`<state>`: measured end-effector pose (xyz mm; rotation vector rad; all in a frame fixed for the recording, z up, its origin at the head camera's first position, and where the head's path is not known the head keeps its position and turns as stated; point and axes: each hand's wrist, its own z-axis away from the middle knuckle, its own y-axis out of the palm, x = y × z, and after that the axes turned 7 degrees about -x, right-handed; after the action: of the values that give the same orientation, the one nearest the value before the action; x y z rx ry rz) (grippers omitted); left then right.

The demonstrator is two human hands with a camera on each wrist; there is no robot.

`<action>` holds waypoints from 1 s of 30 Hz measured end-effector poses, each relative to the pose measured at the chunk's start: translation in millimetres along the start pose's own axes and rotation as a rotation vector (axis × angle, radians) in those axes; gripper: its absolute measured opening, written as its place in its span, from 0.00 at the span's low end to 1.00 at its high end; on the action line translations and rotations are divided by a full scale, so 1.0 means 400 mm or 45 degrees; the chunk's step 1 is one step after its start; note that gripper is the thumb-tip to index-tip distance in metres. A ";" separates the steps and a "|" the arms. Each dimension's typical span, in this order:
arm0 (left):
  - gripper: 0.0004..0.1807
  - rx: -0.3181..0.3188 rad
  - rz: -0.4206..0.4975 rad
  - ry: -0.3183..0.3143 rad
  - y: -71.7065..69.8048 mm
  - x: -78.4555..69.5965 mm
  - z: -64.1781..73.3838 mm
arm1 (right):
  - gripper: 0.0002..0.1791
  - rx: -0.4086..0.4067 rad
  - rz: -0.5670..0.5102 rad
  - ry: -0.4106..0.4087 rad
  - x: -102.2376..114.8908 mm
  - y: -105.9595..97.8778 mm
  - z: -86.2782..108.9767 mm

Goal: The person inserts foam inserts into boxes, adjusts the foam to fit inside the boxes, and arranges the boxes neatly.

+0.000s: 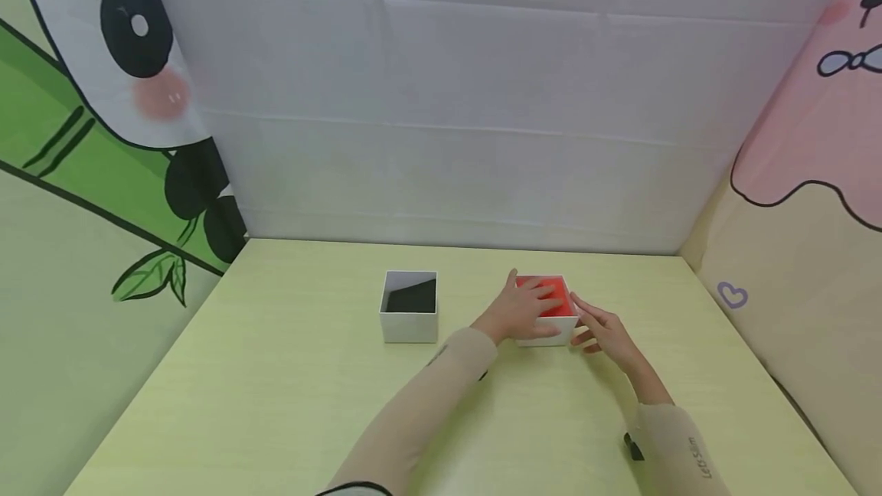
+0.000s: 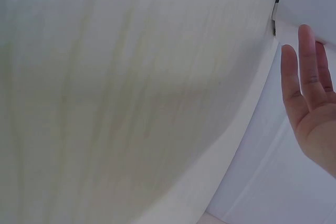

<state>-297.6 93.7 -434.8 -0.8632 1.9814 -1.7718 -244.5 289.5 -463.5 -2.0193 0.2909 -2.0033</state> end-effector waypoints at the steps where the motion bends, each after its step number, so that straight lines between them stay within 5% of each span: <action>1: 0.32 0.020 -0.006 0.001 -0.001 -0.002 0.000 | 0.28 0.008 -0.001 -0.006 0.000 0.002 0.000; 6: 0.34 0.095 -0.026 0.000 0.009 -0.007 0.000 | 0.28 0.015 0.004 -0.004 0.007 0.008 0.004; 30: 0.32 0.093 0.035 -0.040 0.008 0.016 0.000 | 0.26 0.020 -0.001 -0.008 0.013 0.030 -0.017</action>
<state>-303.1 89.8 -437.1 -0.8316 1.8875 -1.7926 -250.4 276.1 -462.6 -2.0161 0.2717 -1.9931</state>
